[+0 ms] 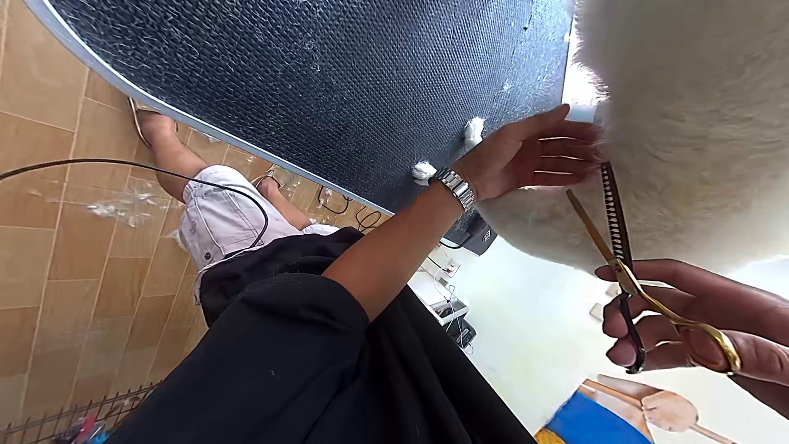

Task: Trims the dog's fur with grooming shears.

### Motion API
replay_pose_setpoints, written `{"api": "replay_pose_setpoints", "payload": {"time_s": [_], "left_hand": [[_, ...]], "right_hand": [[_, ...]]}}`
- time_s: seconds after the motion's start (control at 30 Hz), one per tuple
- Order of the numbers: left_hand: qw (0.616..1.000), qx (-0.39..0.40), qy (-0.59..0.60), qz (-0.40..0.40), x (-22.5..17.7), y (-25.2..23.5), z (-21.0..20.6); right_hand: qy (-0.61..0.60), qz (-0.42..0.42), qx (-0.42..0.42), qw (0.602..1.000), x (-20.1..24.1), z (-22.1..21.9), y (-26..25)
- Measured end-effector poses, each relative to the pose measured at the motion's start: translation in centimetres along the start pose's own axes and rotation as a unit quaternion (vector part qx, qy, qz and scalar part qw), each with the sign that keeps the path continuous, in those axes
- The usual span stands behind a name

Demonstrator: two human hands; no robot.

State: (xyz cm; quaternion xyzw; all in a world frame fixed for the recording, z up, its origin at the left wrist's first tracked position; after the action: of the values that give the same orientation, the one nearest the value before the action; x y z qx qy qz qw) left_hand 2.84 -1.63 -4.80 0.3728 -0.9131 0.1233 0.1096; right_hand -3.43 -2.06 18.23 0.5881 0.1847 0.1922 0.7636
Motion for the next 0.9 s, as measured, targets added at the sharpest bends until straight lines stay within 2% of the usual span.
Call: {"api": "replay_pose_setpoints", "payload": {"time_s": [0.23, 0.47, 0.7, 0.9], "left_hand": [[0.999, -0.023, 0.015, 0.036, 0.7, -0.3, 1.0], [0.998, -0.021, 0.018, 0.055, 0.9, -0.5, 1.0], [0.997, -0.041, 0.014, 0.070, 0.9, -0.6, 1.3], [0.995, -0.057, 0.011, 0.081, 1.1, -0.7, 1.4]], "right_hand": [[0.003, -0.018, -0.113, 0.993, 0.3, -0.1, -1.0], [0.058, -0.016, -0.168, 0.984, 0.9, 1.4, -1.8], [0.112, -0.022, -0.150, 0.982, 1.1, 2.0, -1.7], [0.132, -0.027, -0.183, 0.974, 2.1, 2.3, -2.0]]}}
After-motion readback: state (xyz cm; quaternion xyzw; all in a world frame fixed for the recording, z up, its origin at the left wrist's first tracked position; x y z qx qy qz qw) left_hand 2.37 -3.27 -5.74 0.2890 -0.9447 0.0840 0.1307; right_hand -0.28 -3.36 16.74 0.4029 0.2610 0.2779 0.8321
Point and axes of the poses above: each hand's wrist, its own y-axis away from the middle knuckle, its own z-axis out of the back of the hand, x = y × z, the point moved 6 cm from there along -y, towards the middle knuckle, and after that the axes turned 3 degrees about -z, right-handed, at the moved point
